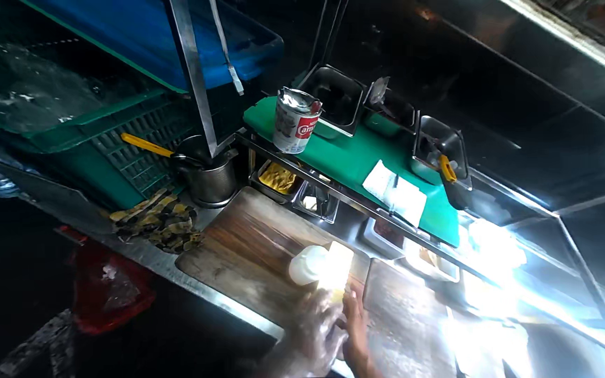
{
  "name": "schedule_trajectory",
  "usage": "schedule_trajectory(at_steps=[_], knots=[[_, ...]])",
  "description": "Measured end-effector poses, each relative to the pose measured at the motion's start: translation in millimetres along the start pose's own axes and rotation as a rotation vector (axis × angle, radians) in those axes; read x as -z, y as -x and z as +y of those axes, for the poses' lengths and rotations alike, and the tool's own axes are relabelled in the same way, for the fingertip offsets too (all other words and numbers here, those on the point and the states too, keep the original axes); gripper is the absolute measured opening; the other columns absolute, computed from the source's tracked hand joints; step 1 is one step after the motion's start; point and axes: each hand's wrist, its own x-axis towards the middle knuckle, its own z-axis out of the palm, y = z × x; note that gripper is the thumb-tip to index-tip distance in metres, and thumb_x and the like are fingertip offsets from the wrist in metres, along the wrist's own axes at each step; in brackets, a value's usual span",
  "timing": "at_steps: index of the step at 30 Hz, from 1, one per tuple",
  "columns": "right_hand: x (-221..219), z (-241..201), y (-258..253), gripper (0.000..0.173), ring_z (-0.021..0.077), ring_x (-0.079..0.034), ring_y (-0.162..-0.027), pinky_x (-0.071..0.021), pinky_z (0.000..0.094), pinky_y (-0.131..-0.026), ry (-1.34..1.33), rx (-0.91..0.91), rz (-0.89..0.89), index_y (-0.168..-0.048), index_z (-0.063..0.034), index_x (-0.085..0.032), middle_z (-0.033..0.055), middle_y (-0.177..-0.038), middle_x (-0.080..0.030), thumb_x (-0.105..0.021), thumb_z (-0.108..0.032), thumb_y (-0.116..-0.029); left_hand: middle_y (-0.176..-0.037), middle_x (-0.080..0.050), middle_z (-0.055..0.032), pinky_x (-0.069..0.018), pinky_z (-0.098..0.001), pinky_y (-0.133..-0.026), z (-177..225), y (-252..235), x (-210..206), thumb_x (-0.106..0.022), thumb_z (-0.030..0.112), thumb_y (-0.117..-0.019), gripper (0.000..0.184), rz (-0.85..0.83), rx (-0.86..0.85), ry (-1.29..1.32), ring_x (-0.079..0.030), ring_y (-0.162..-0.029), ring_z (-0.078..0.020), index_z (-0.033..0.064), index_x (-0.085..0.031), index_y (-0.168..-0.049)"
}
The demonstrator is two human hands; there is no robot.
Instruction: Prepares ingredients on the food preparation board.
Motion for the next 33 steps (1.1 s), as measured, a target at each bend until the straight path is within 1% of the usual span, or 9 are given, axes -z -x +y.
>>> schedule_trajectory(at_steps=[3, 6, 9, 13, 16, 19, 24, 28, 33], knots=[[0.9, 11.0, 7.9, 0.060, 0.0233, -0.059, -0.124, -0.0504, 0.0416, -0.102, -0.004, 0.108, -0.039, -0.160, -0.0086, -0.031, 0.0184, -0.148, -0.052, -0.031, -0.040, -0.1090, -0.167, -0.028, -0.0173, -0.0356, -0.0577, -0.115, 13.5, -42.4, -26.1, -0.065, 0.061, -0.0843, 0.090, -0.287, 0.330, -0.174, -0.037, -0.148, -0.0361, 0.0300, -0.031, -0.162], [19.6, 6.4, -6.2, 0.058, 0.0233, -0.070, -0.096, -0.0589, 0.0409, -0.074, 0.007, 0.144, -0.063, -0.160, -0.0086, -0.028, 0.0180, -0.124, -0.067, -0.032, -0.037, -0.1096, -0.170, -0.016, -0.0176, -0.0441, -0.0557, -0.110, 15.7, -57.9, -47.8, -0.072, 0.063, -0.0773, 0.110, -0.307, 0.498, -0.231, -0.038, -0.147, -0.0394, 0.0316, -0.016, -0.166], [39.0, -24.7, -60.0, 0.060, 0.0274, -0.064, -0.122, -0.0589, 0.0478, -0.094, 0.115, 0.295, -0.185, -0.160, -0.0068, -0.030, 0.0193, -0.143, -0.057, -0.043, -0.035, -0.1086, -0.164, -0.033, -0.0167, -0.0425, -0.0452, -0.116, 5.5, -50.0, -59.2, -0.080, 0.048, -0.0758, 0.110, -0.098, 0.456, -0.145, -0.044, -0.144, -0.0309, 0.0168, -0.024, -0.164], [36.4, -71.6, -143.1, 0.060, 0.0218, -0.045, -0.146, -0.0370, 0.0473, -0.121, 0.434, 0.355, -0.455, -0.159, -0.0146, -0.038, 0.0104, -0.158, -0.046, -0.040, -0.047, -0.1082, -0.156, -0.045, -0.0195, -0.0382, -0.0384, -0.119, 4.7, -44.2, -41.0, -0.068, 0.020, -0.0907, 0.076, 0.053, 0.514, 0.341, -0.046, -0.144, -0.0242, 0.0006, -0.036, -0.157], [34.3, -56.3, -151.7, 0.063, 0.0224, -0.044, -0.146, -0.0357, 0.0512, -0.122, 0.497, 0.297, -0.606, -0.160, -0.0203, -0.038, 0.0081, -0.159, -0.046, -0.031, -0.055, -0.1081, -0.128, -0.064, -0.0141, -0.0537, -0.0376, -0.097, 2.2, -29.7, -29.2, -0.049, 0.015, -0.1040, 0.036, 0.218, 0.796, 0.875, -0.062, -0.115, -0.0193, 0.0001, -0.056, -0.136], [59.1, -40.5, -132.9, 0.064, 0.0193, -0.051, -0.141, -0.0413, 0.0483, -0.118, 0.397, 0.348, -0.551, -0.159, -0.0179, -0.040, 0.0075, -0.154, -0.053, -0.032, -0.055, -0.1077, -0.115, -0.069, -0.0175, -0.0594, -0.0473, -0.085, -3.3, -18.4, -21.7, -0.044, 0.026, -0.1080, 0.035, 0.321, 1.001, 1.216, -0.069, -0.103, -0.0283, 0.0032, -0.057, -0.132], [124.9, -39.9, -130.3, 0.045, 0.0274, -0.067, -0.118, -0.0563, 0.0498, -0.099, 0.537, 0.639, -0.125, -0.146, -0.0060, -0.054, 0.0152, -0.132, -0.066, -0.055, -0.020, -0.1026, -0.115, -0.068, -0.0176, -0.0587, -0.0463, -0.078, 1.8, -1.3, -26.1, -0.040, 0.039, -0.1095, 0.044, 0.483, 1.156, 1.118, -0.069, -0.096, -0.0299, 0.0068, -0.055, -0.134], [151.1, -80.8, -170.0, 0.049, 0.0447, -0.049, -0.135, -0.0317, 0.0675, -0.111, 1.131, 0.597, 0.015, -0.144, -0.0172, -0.060, 0.0213, -0.140, -0.059, -0.065, -0.033, -0.0977, -0.126, -0.065, -0.0219, -0.0599, -0.0510, -0.083, 2.5, 8.0, -35.0, -0.055, 0.038, -0.1057, 0.048, 0.524, 1.191, 1.037, -0.069, -0.105, -0.0352, 0.0056, -0.052, -0.141], [129.3, -74.2, -213.8, 0.030, 0.0386, -0.062, -0.121, -0.0393, 0.0647, -0.107, 1.165, 0.710, 0.010, -0.127, -0.0128, -0.072, 0.0166, -0.125, -0.070, -0.061, -0.018, -0.0998, -0.127, -0.064, -0.0229, -0.0608, -0.0493, -0.083, 15.0, 22.2, -31.4, -0.055, 0.036, -0.1062, 0.048, 0.589, 1.183, 1.040, -0.070, -0.104, -0.0352, 0.0036, -0.051, -0.141]])
